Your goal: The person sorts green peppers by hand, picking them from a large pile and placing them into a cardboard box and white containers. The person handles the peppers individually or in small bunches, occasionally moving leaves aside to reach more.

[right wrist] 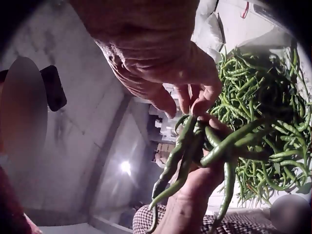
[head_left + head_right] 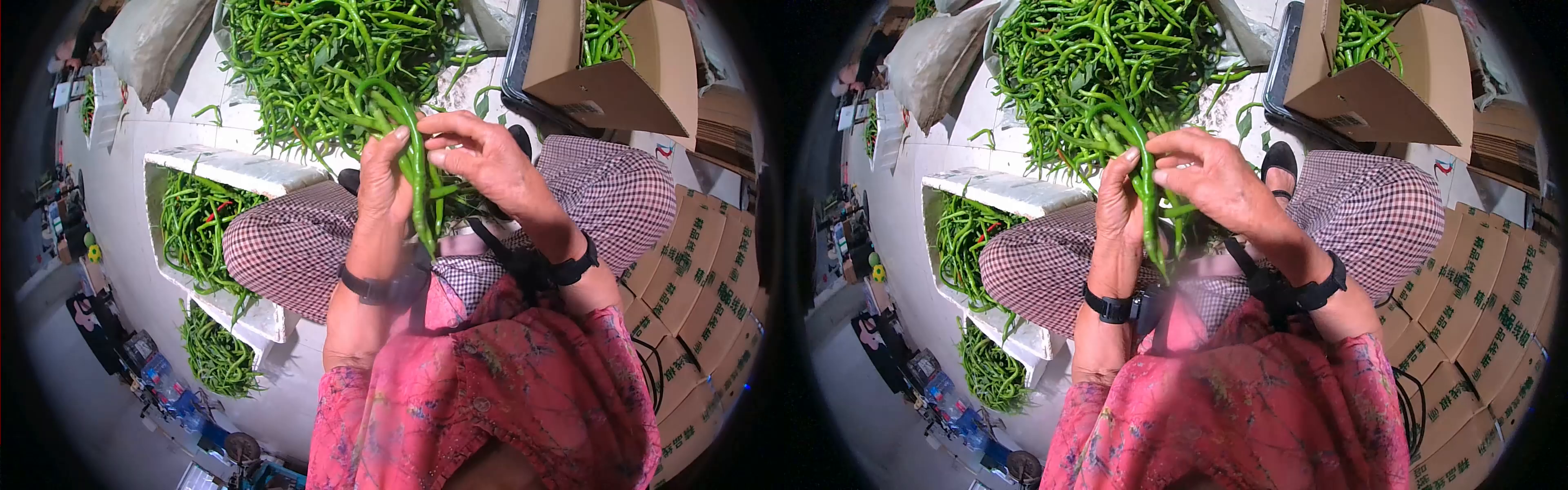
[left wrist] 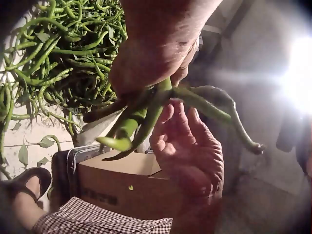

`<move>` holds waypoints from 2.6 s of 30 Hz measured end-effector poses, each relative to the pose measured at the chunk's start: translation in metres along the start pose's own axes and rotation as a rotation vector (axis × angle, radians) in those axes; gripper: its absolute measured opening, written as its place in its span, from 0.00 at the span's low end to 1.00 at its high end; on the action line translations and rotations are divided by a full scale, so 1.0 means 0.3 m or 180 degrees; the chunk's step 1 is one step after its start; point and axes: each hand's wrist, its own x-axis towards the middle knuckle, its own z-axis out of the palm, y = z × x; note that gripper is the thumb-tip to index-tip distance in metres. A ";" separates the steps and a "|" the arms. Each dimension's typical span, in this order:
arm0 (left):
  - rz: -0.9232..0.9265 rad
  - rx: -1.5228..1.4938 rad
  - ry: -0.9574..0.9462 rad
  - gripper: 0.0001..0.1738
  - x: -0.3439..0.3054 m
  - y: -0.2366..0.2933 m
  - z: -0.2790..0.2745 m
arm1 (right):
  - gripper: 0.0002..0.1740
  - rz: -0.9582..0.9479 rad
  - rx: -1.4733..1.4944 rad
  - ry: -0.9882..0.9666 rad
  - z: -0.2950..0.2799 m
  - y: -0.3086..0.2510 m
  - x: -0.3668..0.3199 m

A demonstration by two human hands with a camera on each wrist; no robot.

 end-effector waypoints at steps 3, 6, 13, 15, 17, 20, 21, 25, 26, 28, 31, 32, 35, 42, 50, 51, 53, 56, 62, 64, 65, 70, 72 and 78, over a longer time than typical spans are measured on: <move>-0.0007 0.0086 -0.0207 0.15 -0.012 0.008 0.011 | 0.18 0.0154 -0.0033 0.0273 -0.023 0.006 0.007; -0.0028 -0.0028 -0.0171 0.18 -0.027 0.007 0.043 | 0.25 0.0098 0.0138 0.0385 -0.014 0.061 0.014; -0.0193 -0.0469 -0.0445 0.23 -0.024 0.000 0.016 | 0.28 0.0786 0.0793 0.0159 -0.037 0.040 0.000; -0.0201 -0.0712 -0.0543 0.23 -0.020 -0.004 0.009 | 0.27 0.0840 0.1097 0.0127 -0.045 0.042 -0.005; -0.0191 -0.0758 -0.0577 0.22 -0.022 -0.006 0.005 | 0.27 0.0836 0.1175 0.0122 -0.046 0.025 -0.006; -0.0180 -0.0667 -0.0591 0.24 -0.024 -0.012 0.023 | 0.30 0.0618 0.1116 -0.0223 -0.038 0.011 -0.002; -0.0099 -0.0449 -0.0602 0.26 -0.029 -0.018 0.030 | 0.32 0.0484 0.0946 -0.0186 -0.025 0.028 -0.001; -0.0044 -0.0266 -0.0670 0.29 -0.050 -0.027 0.074 | 0.41 0.0336 0.0103 -0.0077 -0.037 0.087 0.007; 0.0003 -0.0177 -0.0793 0.29 -0.055 -0.028 0.077 | 0.37 0.0399 0.0152 -0.0090 -0.024 0.016 -0.008; 0.0034 -0.0274 -0.0803 0.29 -0.055 -0.035 0.075 | 0.35 0.0361 0.0771 -0.0153 -0.034 0.039 -0.015; 0.0052 -0.0395 -0.0876 0.27 -0.047 -0.031 0.075 | 0.31 0.0394 0.1525 -0.0253 -0.052 0.118 0.006; 0.0173 -0.0223 -0.0769 0.27 -0.039 -0.031 0.073 | 0.30 0.0505 0.1603 -0.0263 -0.048 0.120 0.008; 0.0317 -0.0076 -0.0610 0.21 -0.022 -0.045 0.074 | 0.29 0.0598 0.1810 -0.0207 -0.033 0.108 -0.004; 0.0381 0.1105 0.0078 0.14 -0.045 -0.078 0.118 | 0.34 0.0052 0.0860 -0.0279 -0.036 0.138 -0.016; 0.0263 0.2552 -0.0685 0.24 -0.184 0.123 0.372 | 0.28 0.0160 0.0936 0.0899 -0.227 -0.338 -0.217; 0.0240 0.2353 -0.0739 0.23 -0.193 0.162 0.379 | 0.26 -0.0110 0.0809 0.1119 -0.283 -0.388 -0.232; 0.0291 0.2009 -0.0847 0.23 -0.213 0.242 0.387 | 0.17 -0.0328 0.0714 0.1301 -0.445 -0.453 -0.221; 0.0540 0.2200 -0.0911 0.23 -0.194 0.354 0.386 | 0.18 -0.0247 0.0113 0.1421 -0.715 -0.548 -0.131; 0.0673 0.2543 -0.0283 0.26 -0.036 0.577 0.232 | 0.25 -0.0394 -0.0887 0.2390 -1.090 -0.553 0.083; 0.0653 0.2457 0.0196 0.26 -0.013 0.636 0.127 | 0.25 -0.0578 -0.0767 0.1943 -0.827 -0.579 0.040; 0.0670 0.2482 0.0495 0.26 -0.001 0.652 0.075 | 0.24 -0.0428 -0.0844 0.1550 -0.704 -0.582 0.023; 0.0235 0.2200 0.0899 0.21 0.111 0.565 -0.267 | 0.19 0.0967 -0.1321 -0.0510 -0.333 -0.440 0.054; 0.0027 0.2230 0.0949 0.20 0.144 0.492 -0.330 | 0.17 0.1298 -0.1211 -0.0893 -0.293 -0.292 0.117; -0.0382 0.3100 0.0826 0.20 0.196 0.364 -0.394 | 0.19 0.1584 -0.1413 -0.0968 -0.284 -0.013 0.370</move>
